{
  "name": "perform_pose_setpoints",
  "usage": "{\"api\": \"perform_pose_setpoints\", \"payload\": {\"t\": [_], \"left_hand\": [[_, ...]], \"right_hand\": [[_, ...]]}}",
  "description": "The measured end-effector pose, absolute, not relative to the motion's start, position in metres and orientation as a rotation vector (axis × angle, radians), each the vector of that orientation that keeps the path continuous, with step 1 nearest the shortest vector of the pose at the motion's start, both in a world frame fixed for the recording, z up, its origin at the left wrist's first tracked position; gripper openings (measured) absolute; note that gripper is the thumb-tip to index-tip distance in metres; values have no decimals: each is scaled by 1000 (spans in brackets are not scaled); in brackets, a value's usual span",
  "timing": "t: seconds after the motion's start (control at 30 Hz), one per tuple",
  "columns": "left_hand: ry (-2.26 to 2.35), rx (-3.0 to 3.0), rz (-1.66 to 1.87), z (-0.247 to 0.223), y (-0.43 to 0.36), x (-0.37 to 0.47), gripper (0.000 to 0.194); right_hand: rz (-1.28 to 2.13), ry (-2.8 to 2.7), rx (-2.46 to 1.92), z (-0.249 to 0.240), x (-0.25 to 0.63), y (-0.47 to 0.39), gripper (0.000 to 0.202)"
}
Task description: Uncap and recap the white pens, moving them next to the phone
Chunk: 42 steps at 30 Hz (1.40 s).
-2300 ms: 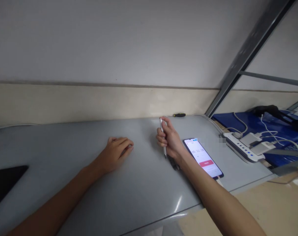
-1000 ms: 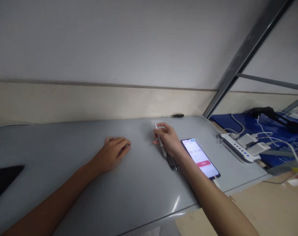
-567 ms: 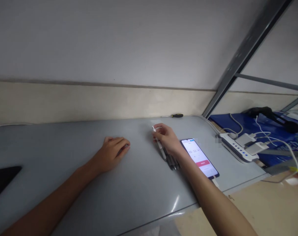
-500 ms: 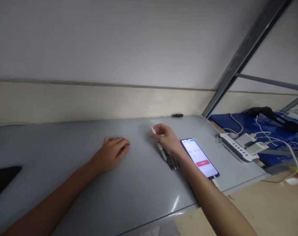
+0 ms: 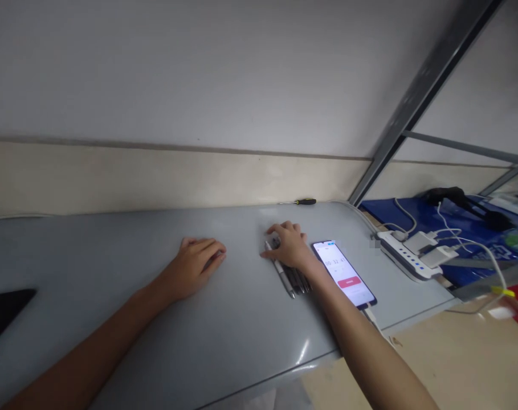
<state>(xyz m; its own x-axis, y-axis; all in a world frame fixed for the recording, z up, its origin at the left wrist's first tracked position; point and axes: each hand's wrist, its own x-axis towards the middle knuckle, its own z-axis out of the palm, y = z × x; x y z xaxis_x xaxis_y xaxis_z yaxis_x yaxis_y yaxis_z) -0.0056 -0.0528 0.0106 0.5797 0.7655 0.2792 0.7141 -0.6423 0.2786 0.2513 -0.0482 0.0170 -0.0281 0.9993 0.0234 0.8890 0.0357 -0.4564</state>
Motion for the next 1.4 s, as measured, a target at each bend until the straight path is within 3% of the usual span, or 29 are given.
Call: {"api": "perform_pose_setpoints", "payload": {"t": [0.23, 0.53, 0.8, 1.4], "left_hand": [[1241, 2687, 616, 9, -51, -6, 25], [1263, 2695, 614, 7, -48, -9, 27], [1264, 2714, 610, 7, -46, -9, 27], [1240, 2732, 648, -1, -45, -8, 26]], "right_hand": [[580, -2114, -1751, 15, 269, -47, 66], [458, -2022, -1965, 18, 264, -57, 72], [474, -2025, -2190, 34, 245, -61, 60], [439, -2009, -2039, 20, 211, -60, 57]]}}
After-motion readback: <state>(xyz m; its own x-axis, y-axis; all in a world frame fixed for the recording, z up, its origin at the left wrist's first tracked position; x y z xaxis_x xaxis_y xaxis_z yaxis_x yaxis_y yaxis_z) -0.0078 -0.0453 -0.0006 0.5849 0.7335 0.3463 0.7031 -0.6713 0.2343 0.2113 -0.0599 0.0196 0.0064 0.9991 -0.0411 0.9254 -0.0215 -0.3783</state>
